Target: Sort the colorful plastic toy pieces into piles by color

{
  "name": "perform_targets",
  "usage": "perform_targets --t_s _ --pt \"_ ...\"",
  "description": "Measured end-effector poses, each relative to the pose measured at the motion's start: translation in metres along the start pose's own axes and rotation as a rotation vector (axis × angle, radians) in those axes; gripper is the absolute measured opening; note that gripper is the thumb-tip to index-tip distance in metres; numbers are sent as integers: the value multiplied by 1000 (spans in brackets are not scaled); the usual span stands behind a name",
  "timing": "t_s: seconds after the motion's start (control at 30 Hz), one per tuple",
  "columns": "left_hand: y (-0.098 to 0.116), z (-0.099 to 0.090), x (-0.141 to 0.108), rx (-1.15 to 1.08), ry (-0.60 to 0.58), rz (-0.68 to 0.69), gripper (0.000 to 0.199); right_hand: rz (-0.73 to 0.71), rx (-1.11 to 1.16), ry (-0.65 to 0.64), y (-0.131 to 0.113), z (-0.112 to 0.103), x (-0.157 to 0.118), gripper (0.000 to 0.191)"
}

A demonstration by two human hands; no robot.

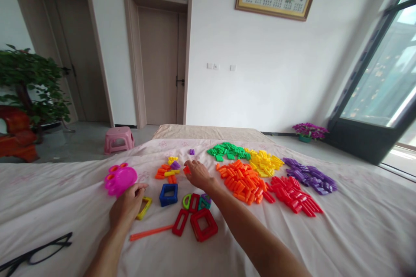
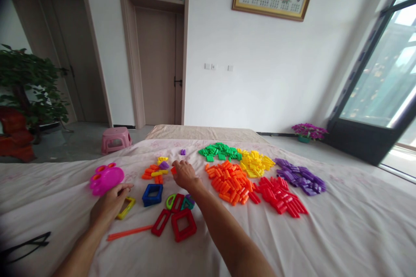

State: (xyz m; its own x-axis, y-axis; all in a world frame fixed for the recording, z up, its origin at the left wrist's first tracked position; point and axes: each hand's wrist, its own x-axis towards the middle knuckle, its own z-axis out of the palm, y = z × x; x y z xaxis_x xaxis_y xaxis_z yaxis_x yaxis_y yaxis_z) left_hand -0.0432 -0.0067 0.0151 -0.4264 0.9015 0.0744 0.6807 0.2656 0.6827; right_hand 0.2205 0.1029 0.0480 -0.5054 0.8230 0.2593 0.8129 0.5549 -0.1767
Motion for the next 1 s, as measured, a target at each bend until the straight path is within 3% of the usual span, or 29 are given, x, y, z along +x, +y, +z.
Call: perform_targets --t_s 0.37,0.47,0.53,0.67,0.83,1.0 --pt "0 -2 -1 47 -21 -11 39 482 -128 297 71 -87 -80 40" --pt "0 -2 -1 51 -25 -25 39 609 -145 315 83 -100 -90 44" --pt "0 -2 -1 47 -26 -28 39 612 -131 347 83 -102 -91 45" --pt "0 -1 0 21 -31 -16 38 391 12 365 66 -82 -77 42" --pt "1 -1 -2 32 -14 -18 38 109 176 136 23 -27 -38 55" --pt "1 -1 -2 27 -22 -22 39 -63 125 -55 -8 13 13 65"
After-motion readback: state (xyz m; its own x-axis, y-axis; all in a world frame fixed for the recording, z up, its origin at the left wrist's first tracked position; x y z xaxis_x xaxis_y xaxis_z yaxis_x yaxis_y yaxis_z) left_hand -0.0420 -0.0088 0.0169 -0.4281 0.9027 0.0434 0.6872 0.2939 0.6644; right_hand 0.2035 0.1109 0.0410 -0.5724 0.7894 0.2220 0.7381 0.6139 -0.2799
